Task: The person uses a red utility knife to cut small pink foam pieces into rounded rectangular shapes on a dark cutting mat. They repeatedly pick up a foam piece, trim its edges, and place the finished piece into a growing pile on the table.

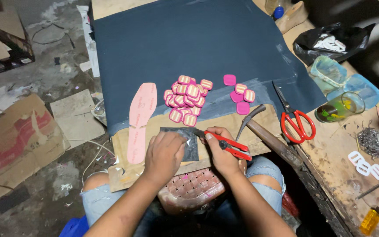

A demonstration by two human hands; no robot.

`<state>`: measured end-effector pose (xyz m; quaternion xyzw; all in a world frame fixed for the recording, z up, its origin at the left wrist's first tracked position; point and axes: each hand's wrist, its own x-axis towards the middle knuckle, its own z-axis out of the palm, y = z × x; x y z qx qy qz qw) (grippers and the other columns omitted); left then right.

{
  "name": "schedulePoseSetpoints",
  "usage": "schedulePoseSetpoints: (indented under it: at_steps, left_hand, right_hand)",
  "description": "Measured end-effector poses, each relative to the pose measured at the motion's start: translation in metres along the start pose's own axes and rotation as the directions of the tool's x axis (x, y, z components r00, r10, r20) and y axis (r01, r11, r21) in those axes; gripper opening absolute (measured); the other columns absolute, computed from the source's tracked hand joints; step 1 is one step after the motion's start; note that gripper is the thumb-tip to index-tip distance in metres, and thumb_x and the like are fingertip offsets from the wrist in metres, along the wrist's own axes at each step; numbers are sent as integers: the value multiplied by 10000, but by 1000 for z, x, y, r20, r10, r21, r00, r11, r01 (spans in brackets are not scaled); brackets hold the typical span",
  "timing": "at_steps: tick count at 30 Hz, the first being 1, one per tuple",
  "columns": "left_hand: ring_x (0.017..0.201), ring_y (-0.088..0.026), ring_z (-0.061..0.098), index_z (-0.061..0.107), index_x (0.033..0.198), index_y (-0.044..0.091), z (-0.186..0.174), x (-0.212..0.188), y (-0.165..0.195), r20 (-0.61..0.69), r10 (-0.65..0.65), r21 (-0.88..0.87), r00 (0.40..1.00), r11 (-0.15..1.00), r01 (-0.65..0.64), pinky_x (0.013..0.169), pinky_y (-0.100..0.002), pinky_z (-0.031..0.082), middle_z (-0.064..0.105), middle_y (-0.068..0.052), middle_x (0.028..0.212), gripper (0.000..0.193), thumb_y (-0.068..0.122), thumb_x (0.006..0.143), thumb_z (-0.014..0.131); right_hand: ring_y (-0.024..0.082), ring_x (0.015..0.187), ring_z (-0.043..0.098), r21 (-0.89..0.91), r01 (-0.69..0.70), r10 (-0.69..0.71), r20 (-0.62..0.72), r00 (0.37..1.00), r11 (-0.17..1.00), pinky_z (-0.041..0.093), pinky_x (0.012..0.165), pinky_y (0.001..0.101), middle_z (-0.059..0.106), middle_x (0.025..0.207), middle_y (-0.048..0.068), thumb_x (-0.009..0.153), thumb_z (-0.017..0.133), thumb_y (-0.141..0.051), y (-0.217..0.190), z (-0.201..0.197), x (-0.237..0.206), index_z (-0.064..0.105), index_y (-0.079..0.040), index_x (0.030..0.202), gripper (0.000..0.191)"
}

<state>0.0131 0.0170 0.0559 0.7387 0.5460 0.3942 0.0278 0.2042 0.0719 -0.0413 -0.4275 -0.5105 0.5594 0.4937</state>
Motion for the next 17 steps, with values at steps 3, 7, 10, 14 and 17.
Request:
schedulePoseSetpoints:
  at_steps: [3,7,10,14,17]
  left_hand:
    - [989,-298,625,686,958,72,-8,-27,0,43,-73,-41,996,996,75,846,-439,465,669,-75,1027,175,99,791,732]
    - [1081,-341,581,675,1086,38,-19,-44,-6,-22,-144,-65,989,988,142,929,-456,438,654,-133,1164,352,130,752,742]
    - [1119,-326,584,674,1106,58,-25,-52,-15,4,-172,-106,985,979,172,971,-449,432,671,-96,1179,342,159,790,758]
    - [1125,-315,588,680,1107,73,-27,-59,-22,-14,-180,-96,984,979,178,982,-440,439,670,-84,1186,330,188,813,773]
    - [1119,-322,578,682,1109,68,-28,-62,-23,-10,-211,-85,977,974,209,978,-446,436,657,-94,1154,371,220,791,798]
  right_hand:
    - [163,977,693,-20,-11,11,2,1000,1000,554,904,311,687,1066,109,1014,579,-138,-1,6,-7,555,17,1213,253]
    - [166,978,695,12,-7,7,-16,1000,1000,556,901,309,684,1070,110,1005,588,-133,-8,16,-15,549,17,1218,264]
    - [178,968,688,-28,21,-22,-47,999,999,555,895,317,686,1069,123,1015,596,-125,-14,28,-22,553,21,1221,256]
    - [199,986,695,7,7,-7,-16,1000,1000,569,905,338,695,1082,132,1014,590,-117,-22,47,-43,552,18,1223,251]
    - [214,1000,703,137,-66,67,-2,998,988,580,925,350,693,1106,131,1015,574,-128,-27,68,-50,537,11,1227,256]
